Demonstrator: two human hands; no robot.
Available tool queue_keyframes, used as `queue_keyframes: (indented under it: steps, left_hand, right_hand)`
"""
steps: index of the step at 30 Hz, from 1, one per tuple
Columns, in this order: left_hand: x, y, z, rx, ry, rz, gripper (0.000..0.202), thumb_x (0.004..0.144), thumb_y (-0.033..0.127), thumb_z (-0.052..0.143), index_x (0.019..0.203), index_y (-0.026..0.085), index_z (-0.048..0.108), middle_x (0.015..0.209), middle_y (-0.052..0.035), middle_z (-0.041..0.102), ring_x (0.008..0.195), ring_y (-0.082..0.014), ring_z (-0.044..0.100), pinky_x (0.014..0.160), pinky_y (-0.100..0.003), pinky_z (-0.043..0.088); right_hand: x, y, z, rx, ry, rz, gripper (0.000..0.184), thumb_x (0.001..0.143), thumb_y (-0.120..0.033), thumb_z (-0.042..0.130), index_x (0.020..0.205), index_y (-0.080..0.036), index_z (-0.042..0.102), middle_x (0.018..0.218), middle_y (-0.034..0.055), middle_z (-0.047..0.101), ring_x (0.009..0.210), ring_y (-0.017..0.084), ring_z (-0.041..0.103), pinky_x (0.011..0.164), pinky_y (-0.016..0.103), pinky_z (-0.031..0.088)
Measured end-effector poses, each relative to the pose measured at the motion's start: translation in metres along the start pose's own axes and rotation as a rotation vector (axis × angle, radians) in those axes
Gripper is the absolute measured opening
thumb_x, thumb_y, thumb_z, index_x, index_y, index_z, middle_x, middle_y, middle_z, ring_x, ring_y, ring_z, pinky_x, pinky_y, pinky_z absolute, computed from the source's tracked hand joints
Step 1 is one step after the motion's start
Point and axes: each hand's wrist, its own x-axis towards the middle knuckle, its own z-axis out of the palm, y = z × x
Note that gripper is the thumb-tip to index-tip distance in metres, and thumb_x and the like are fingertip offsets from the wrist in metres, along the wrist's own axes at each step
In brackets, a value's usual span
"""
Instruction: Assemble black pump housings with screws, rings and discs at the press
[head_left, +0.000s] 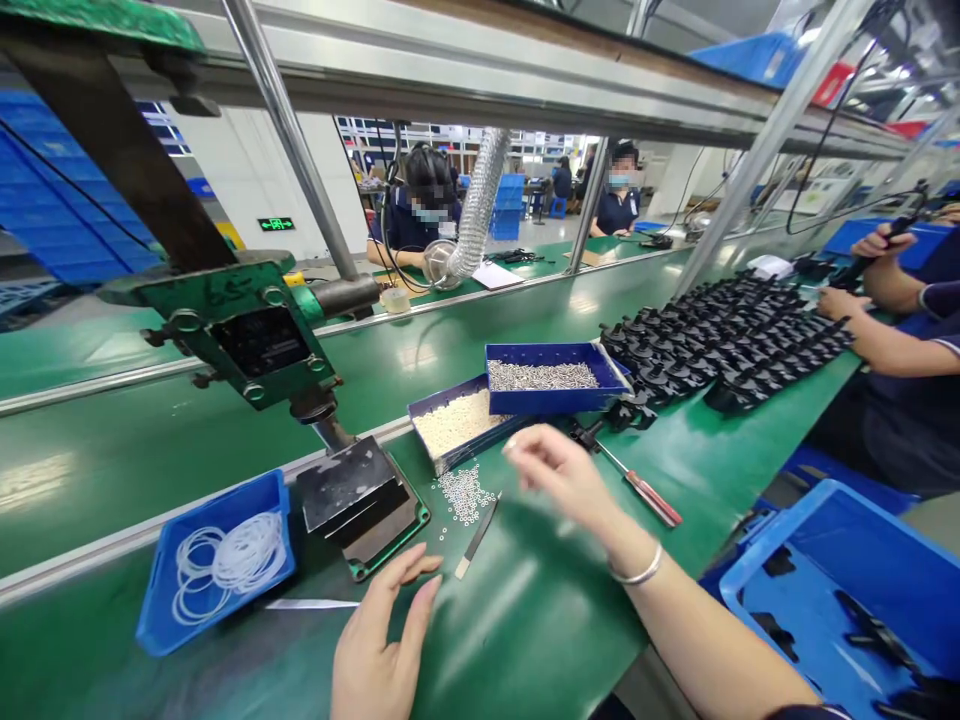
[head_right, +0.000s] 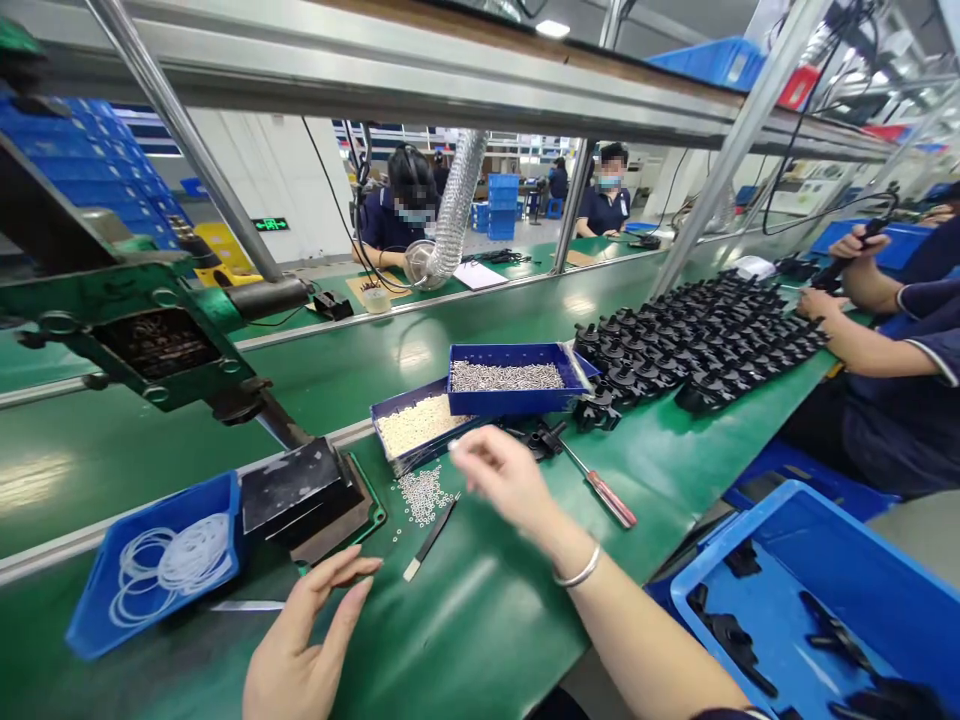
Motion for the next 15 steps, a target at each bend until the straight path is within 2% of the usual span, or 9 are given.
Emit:
queue_keyframes:
  steps: [2, 4, 7, 10, 12, 15]
  left_hand:
    - [-0.001, 0.003, 0.000, -0.005, 0.003, 0.015, 0.031, 0.095, 0.046, 0.055, 0.119, 0.027, 0.060, 0.101, -0.0027, 0.078, 0.093, -0.0218, 0.075, 0.084, -0.032, 0.060]
    - [-0.001, 0.005, 0.000, -0.002, 0.003, 0.067, 0.031, 0.096, 0.044, 0.054, 0.121, 0.026, 0.059, 0.099, -0.0029, 0.078, 0.088, -0.0209, 0.076, 0.079, -0.030, 0.060]
    - [0.000, 0.007, 0.002, 0.011, -0.013, 0.184, 0.028, 0.097, 0.040, 0.054, 0.121, 0.026, 0.059, 0.095, -0.0019, 0.078, 0.085, -0.0190, 0.076, 0.075, -0.026, 0.060]
    - [0.001, 0.005, 0.003, 0.023, -0.030, 0.241, 0.025, 0.097, 0.038, 0.055, 0.118, 0.025, 0.061, 0.094, -0.0018, 0.078, 0.085, -0.0188, 0.076, 0.077, -0.026, 0.060]
    - [0.001, 0.001, 0.005, 0.035, -0.050, 0.250, 0.024, 0.096, 0.037, 0.055, 0.117, 0.026, 0.061, 0.096, -0.0018, 0.078, 0.086, -0.0188, 0.076, 0.077, -0.025, 0.060]
    - [-0.001, -0.009, 0.009, 0.032, -0.060, 0.245, 0.025, 0.097, 0.041, 0.054, 0.117, 0.027, 0.061, 0.096, -0.0012, 0.077, 0.085, -0.0184, 0.076, 0.077, -0.024, 0.061]
  right_hand:
    - [0.005, 0.005, -0.037, -0.079, 0.208, 0.000, 0.033, 0.084, -0.050, 0.070, 0.087, -0.018, 0.061, 0.109, 0.0070, 0.066, 0.057, 0.008, 0.057, 0.048, 0.023, 0.044]
    - [0.006, 0.016, -0.069, -0.105, 0.329, 0.026, 0.037, 0.080, -0.051, 0.073, 0.084, -0.018, 0.060, 0.120, 0.0096, 0.061, 0.057, 0.006, 0.056, 0.046, 0.022, 0.042]
    - [0.004, 0.035, -0.099, -0.085, 0.450, 0.103, 0.042, 0.075, -0.054, 0.076, 0.085, -0.017, 0.059, 0.101, 0.0073, 0.064, 0.058, 0.007, 0.055, 0.046, 0.021, 0.040]
    - [0.004, 0.048, -0.110, -0.010, 0.460, 0.180, 0.048, 0.069, -0.059, 0.079, 0.086, -0.017, 0.060, 0.083, 0.0031, 0.061, 0.064, 0.012, 0.059, 0.048, 0.021, 0.042]
    - [0.005, 0.050, -0.109, 0.043, 0.411, 0.208, 0.051, 0.066, -0.060, 0.080, 0.085, -0.017, 0.060, 0.080, 0.0026, 0.061, 0.069, 0.014, 0.062, 0.051, 0.022, 0.045]
    - [0.003, 0.043, -0.104, 0.088, 0.308, 0.230, 0.051, 0.067, -0.059, 0.081, 0.083, -0.016, 0.060, 0.070, 0.0001, 0.059, 0.061, 0.012, 0.058, 0.052, 0.023, 0.046]
